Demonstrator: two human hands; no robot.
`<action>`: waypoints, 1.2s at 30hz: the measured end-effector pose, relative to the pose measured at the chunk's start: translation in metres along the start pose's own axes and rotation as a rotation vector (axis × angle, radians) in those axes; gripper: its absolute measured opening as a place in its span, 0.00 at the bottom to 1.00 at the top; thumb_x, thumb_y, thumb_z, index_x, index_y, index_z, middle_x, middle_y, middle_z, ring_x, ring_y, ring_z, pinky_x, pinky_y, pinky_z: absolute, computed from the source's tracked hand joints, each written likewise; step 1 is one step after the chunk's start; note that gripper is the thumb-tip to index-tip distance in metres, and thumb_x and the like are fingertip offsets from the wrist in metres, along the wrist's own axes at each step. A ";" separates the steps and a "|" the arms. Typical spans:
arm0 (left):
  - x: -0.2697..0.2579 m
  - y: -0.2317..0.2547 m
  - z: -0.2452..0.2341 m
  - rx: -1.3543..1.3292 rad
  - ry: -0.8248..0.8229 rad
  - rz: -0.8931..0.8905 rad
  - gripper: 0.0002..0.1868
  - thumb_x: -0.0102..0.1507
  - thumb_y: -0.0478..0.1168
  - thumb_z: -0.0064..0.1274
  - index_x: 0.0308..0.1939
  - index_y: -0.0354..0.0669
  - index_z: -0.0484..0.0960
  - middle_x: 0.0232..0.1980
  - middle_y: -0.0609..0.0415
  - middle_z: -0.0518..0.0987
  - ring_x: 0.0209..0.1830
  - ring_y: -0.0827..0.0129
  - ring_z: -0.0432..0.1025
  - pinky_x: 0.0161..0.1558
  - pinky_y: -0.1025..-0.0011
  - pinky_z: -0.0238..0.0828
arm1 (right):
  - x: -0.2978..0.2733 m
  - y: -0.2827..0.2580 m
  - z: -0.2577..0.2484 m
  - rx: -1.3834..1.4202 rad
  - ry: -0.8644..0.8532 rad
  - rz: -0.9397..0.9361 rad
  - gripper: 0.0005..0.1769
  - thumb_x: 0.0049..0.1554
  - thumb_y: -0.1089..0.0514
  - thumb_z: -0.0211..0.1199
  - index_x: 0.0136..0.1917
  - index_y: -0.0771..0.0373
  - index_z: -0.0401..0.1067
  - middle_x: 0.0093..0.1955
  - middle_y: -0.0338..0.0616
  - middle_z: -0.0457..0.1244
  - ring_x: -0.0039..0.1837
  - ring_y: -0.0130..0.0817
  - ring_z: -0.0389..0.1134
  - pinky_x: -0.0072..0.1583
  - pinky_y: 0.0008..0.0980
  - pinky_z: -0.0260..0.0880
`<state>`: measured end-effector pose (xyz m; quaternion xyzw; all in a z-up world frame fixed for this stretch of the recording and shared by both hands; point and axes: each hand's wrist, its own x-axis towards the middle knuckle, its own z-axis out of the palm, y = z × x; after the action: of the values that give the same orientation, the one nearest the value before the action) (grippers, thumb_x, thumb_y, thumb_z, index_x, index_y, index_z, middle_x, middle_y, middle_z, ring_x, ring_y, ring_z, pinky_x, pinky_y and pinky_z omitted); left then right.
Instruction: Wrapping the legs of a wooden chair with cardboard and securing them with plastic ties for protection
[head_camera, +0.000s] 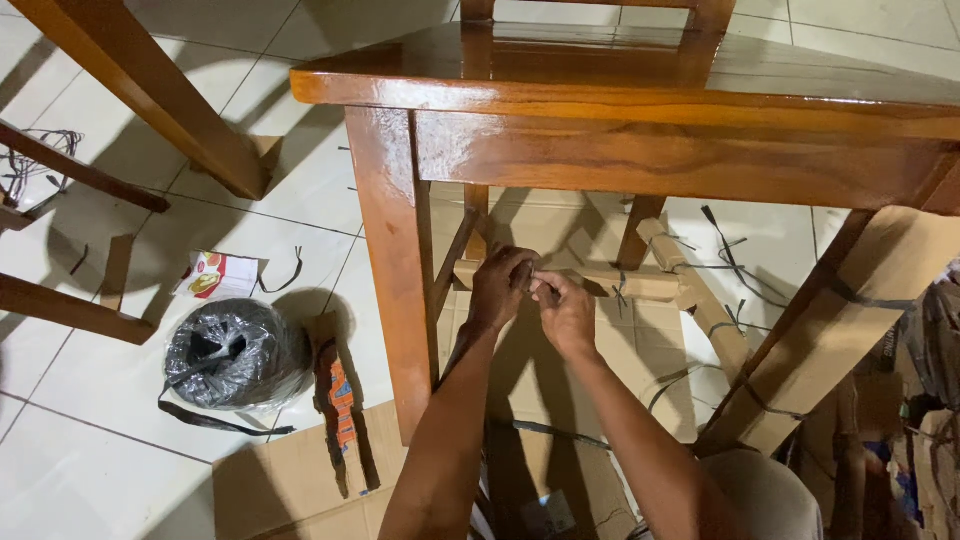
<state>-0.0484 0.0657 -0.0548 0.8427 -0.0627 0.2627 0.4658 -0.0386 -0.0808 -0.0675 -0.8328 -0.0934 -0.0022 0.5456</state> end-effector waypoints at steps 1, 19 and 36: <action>-0.002 -0.002 0.001 0.012 0.009 0.004 0.08 0.69 0.35 0.48 0.48 0.50 0.82 0.40 0.48 0.80 0.46 0.51 0.76 0.54 0.59 0.71 | 0.000 0.002 -0.001 0.002 -0.014 0.002 0.09 0.61 0.57 0.63 0.54 0.57 0.80 0.41 0.46 0.73 0.46 0.38 0.76 0.51 0.40 0.75; -0.006 0.003 0.006 0.084 0.014 -0.153 0.11 0.68 0.52 0.56 0.41 0.51 0.82 0.37 0.49 0.82 0.42 0.49 0.78 0.49 0.55 0.75 | 0.011 0.008 0.002 0.553 -0.013 0.338 0.12 0.64 0.61 0.58 0.59 0.69 0.74 0.45 0.43 0.63 0.45 0.24 0.67 0.52 0.23 0.73; 0.006 0.000 0.001 0.156 -0.067 -0.283 0.09 0.70 0.44 0.49 0.42 0.42 0.75 0.37 0.39 0.77 0.43 0.39 0.77 0.50 0.47 0.72 | -0.004 0.005 -0.009 -0.237 -0.305 -0.081 0.11 0.64 0.54 0.54 0.51 0.59 0.75 0.30 0.37 0.71 0.39 0.37 0.75 0.50 0.41 0.75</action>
<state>-0.0422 0.0656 -0.0525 0.8850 0.0618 0.1705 0.4288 -0.0406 -0.0911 -0.0684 -0.8775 -0.2076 0.0913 0.4225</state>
